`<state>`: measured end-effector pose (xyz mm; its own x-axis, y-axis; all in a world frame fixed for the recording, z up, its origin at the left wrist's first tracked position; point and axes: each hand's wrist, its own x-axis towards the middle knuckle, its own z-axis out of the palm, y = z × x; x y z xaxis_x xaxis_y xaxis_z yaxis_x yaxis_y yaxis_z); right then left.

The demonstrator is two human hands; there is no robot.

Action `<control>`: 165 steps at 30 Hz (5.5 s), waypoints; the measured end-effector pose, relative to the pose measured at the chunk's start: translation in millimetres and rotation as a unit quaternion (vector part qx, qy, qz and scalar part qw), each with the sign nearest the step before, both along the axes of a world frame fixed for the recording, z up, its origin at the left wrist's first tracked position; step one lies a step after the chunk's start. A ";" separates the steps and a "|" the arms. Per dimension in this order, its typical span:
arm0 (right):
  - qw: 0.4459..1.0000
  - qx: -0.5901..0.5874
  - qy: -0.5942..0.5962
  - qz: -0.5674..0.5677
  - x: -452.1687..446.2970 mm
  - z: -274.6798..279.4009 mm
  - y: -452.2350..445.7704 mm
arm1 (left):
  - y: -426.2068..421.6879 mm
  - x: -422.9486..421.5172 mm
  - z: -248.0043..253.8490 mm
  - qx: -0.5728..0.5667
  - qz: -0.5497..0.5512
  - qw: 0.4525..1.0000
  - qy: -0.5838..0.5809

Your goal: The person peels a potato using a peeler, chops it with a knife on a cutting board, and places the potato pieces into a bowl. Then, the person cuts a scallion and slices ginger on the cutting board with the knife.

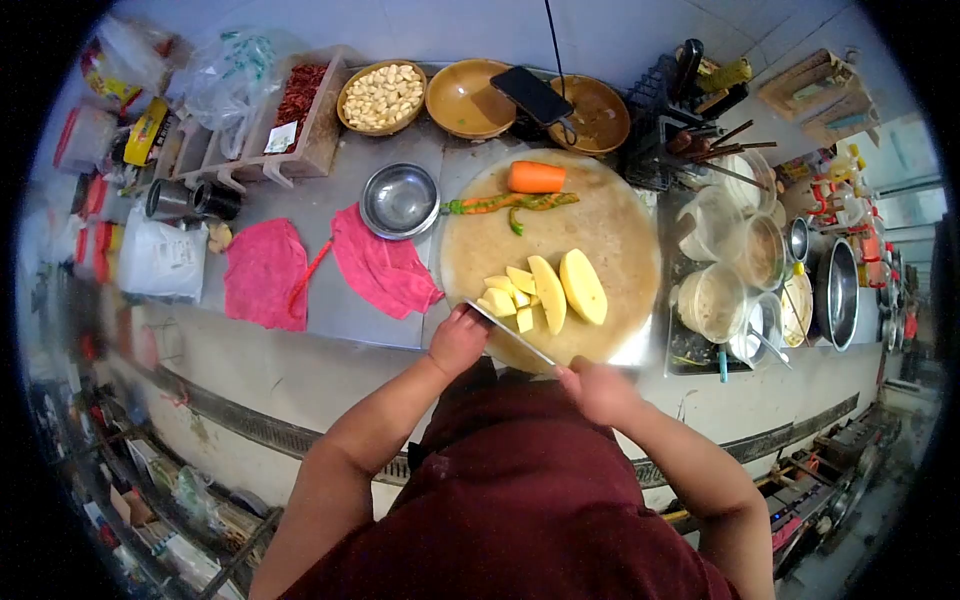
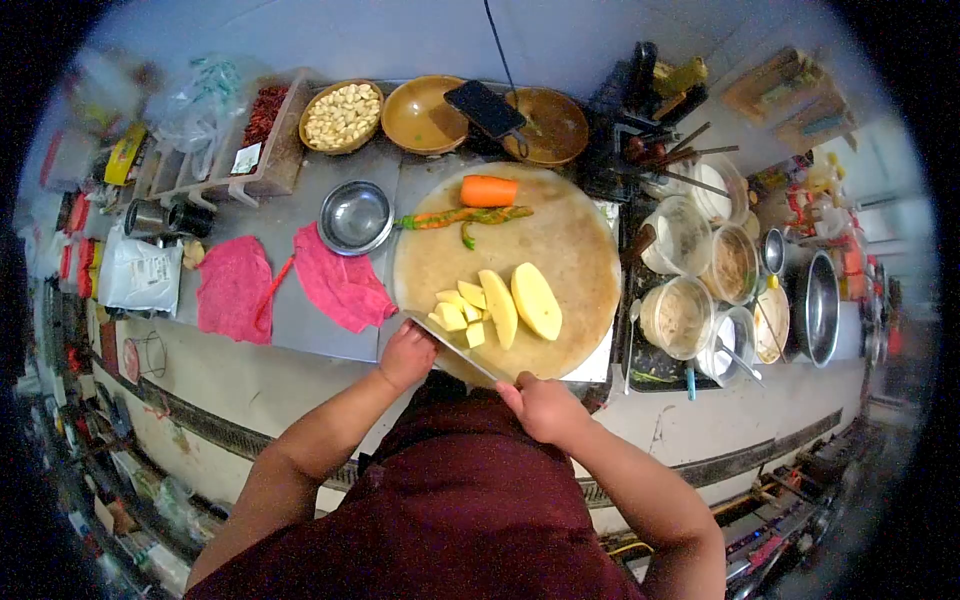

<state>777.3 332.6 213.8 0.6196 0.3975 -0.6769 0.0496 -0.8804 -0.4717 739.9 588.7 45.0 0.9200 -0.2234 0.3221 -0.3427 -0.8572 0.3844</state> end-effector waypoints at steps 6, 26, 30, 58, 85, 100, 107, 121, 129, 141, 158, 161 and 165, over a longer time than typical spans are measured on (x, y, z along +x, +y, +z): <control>1.000 0.014 0.001 -0.005 -5.5 -29.6 -1.1 | 4.9 -2.2 7.2 -0.034 -0.008 0.999 0.016; 0.983 0.069 -0.032 -0.165 -31.3 -34.7 -72.0 | 3.0 77.4 28.4 -0.110 0.103 0.987 0.054; 0.985 0.077 -0.038 -0.152 -33.2 -52.3 -68.4 | -0.2 88.2 29.7 -0.063 0.106 0.969 0.213; 0.992 -0.043 -0.024 -0.120 -63.2 -22.5 -99.7 | -61.5 200.7 75.6 0.150 -0.426 0.879 0.153; 0.998 0.014 -0.013 -0.066 -21.0 2.9 -39.4 | 5.4 27.7 58.2 -0.011 -0.022 0.983 0.183; 0.998 0.016 -0.016 -0.067 -11.4 -9.7 -28.1 | -5.2 6.0 45.7 -0.060 0.040 0.986 0.148; 0.997 0.031 -0.020 -0.072 -25.2 0.5 -26.5 | -34.9 -3.9 44.8 -0.025 0.129 0.969 0.211; 0.998 0.048 -0.016 -0.037 -16.4 -8.6 -36.8 | -2.0 18.0 40.6 0.007 0.052 0.985 0.165; 0.998 0.041 -0.003 -0.043 -0.9 -32.3 -22.5 | 2.8 8.7 36.3 0.000 0.041 0.986 0.160; 0.999 0.024 0.000 -0.031 -9.5 -26.4 -16.4 | -20.9 -8.2 19.8 -0.040 0.102 0.985 0.132; 0.999 0.028 0.020 -0.010 4.1 -31.6 -7.7 | 4.6 1.3 21.3 -0.052 0.079 0.990 0.107; 0.999 0.027 0.014 -0.012 5.3 -22.4 -13.4 | -4.0 -8.7 21.8 -0.089 0.099 0.979 0.156; 0.999 0.040 -0.020 -0.013 -2.5 -5.0 -19.1 | -19.0 -12.6 21.5 -0.113 0.138 0.968 0.178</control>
<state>774.8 313.5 208.9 0.6557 0.4329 -0.6186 0.0476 -0.8414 -0.5383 727.3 569.7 66.6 0.9963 0.0851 -0.0147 0.0757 -0.7776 0.6242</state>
